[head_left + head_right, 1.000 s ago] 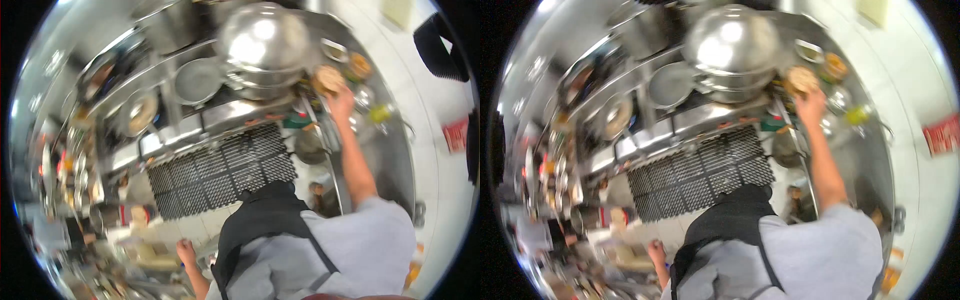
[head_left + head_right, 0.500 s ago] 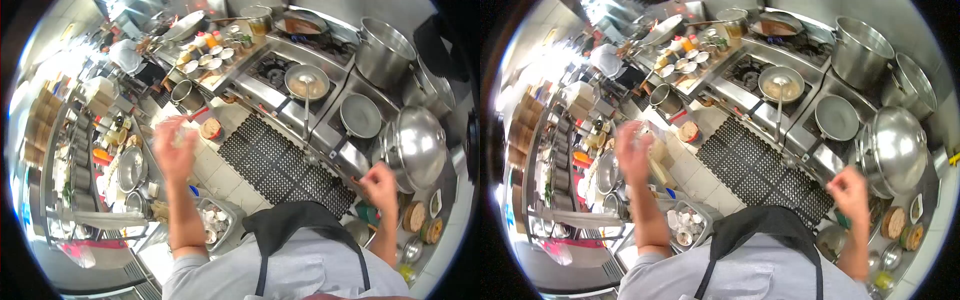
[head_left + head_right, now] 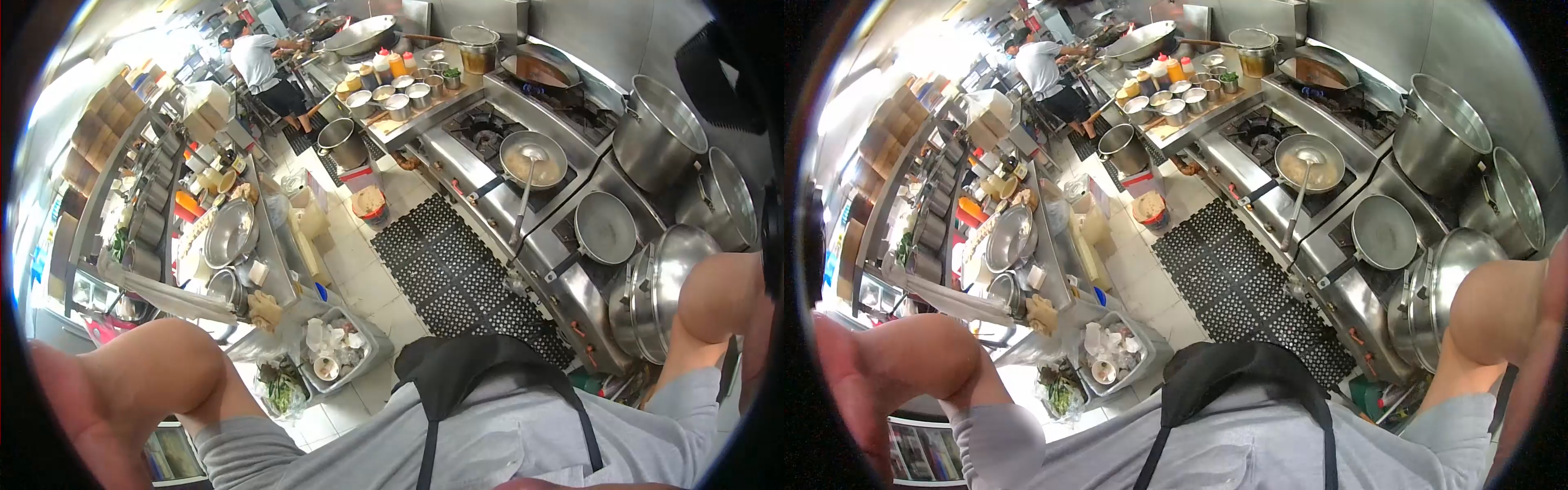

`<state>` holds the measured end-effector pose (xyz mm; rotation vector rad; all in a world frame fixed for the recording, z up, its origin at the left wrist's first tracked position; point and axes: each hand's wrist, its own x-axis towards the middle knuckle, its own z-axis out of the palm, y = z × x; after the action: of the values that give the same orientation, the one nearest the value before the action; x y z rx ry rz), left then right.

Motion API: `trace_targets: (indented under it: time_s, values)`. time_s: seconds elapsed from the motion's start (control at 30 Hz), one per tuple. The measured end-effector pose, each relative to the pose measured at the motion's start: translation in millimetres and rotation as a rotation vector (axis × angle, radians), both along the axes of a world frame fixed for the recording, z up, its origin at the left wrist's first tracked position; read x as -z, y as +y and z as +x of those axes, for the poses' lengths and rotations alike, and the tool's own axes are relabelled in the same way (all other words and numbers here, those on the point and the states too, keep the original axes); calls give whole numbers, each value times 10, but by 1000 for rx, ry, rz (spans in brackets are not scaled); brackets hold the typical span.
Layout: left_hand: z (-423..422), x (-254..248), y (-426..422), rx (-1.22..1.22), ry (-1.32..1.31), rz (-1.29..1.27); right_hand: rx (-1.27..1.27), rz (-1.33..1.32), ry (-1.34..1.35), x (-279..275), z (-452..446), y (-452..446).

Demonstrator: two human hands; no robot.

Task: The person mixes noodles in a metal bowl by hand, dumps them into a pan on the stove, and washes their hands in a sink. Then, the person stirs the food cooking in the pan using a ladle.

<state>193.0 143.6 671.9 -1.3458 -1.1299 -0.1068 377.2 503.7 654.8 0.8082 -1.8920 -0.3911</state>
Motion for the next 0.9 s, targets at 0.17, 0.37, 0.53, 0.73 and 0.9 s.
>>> trace_targets:
  time_s: [0.17, 0.37, 0.53, 0.73, 0.9]
  values:
    - [14, 12, 20, -119, -56, 28, 28, -9, -30, -2, -47, 116]
    - [-105, -209, 209, -235, -150, 123, 146, -98, -52, -180, -223, 444]
    - [-90, -362, 255, -216, -165, 185, 204, -151, -43, -241, -228, 578]
    - [-179, -77, 282, -229, -105, 217, 223, -118, -5, 31, -438, 643]
    - [-451, -19, 366, -250, -129, 190, 224, -108, -60, 55, -591, 681]
